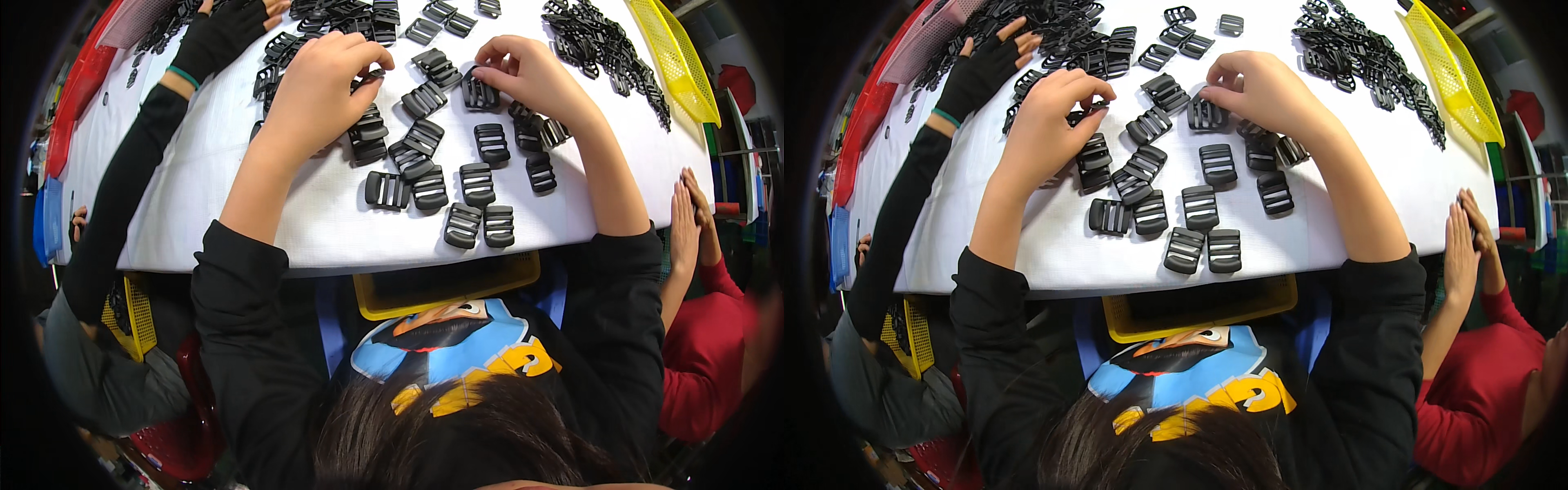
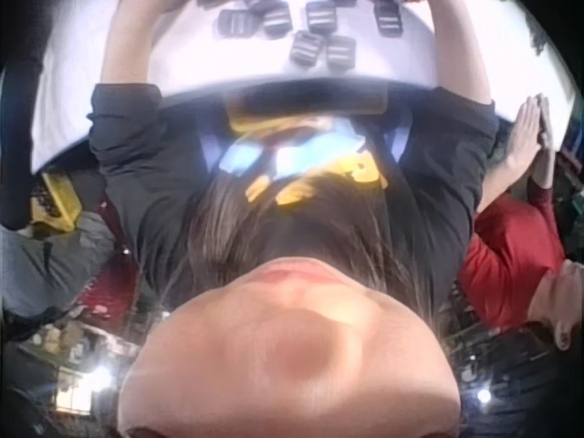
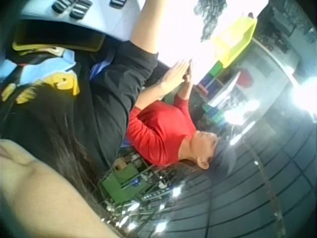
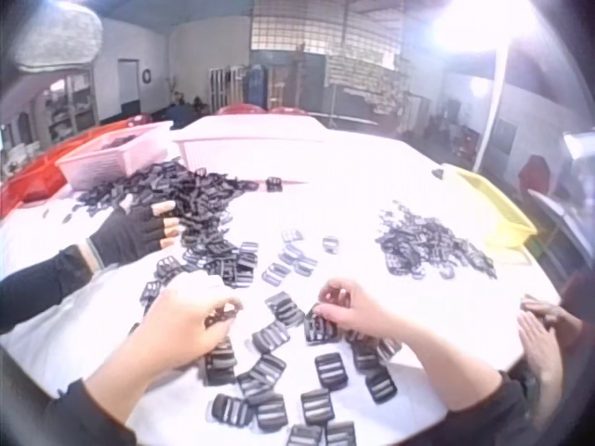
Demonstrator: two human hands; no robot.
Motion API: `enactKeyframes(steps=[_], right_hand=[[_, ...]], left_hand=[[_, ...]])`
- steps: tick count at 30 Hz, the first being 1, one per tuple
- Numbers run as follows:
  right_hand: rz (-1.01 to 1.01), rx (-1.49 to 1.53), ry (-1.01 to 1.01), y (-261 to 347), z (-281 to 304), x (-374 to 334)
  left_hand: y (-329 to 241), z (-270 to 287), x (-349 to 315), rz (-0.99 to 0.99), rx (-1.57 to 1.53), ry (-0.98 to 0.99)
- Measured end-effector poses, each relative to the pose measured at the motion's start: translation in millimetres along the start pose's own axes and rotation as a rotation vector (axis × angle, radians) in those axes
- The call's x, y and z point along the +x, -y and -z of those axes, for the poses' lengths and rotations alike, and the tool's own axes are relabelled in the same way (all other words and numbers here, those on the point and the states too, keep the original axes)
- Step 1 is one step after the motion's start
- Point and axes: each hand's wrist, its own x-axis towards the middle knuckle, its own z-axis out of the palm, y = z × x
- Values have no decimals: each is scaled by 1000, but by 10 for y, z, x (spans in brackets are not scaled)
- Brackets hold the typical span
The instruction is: The person sorts black plastic buckles on a white table, picking them up and arranging them into neat rows. They repeatedly gather scattered buckles and place them in organized lines across the table surface.
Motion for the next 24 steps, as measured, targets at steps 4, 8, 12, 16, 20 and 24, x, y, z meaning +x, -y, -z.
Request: enactKeyframes(steps=[4,8,12,16,20,24], right_hand=[[-16,10,68,-40,18,7],[88,-60,-73,-99,81,-1],[341,-115,-468,-89,121,53],[-10,163,-315,-82,105,7],[192,186,-405,-169,-6,83],[345,61,-253,39,6,7]], left_hand=[[-53,68,-37,-15,-278,267],[-74,136,-26,39,-275,228],[-71,99,-38,-39,-201,258],[-123,76,-60,-81,-115,279],[-88,32,-41,-94,-77,209],[-8,-212,54,-106,-71,120]])
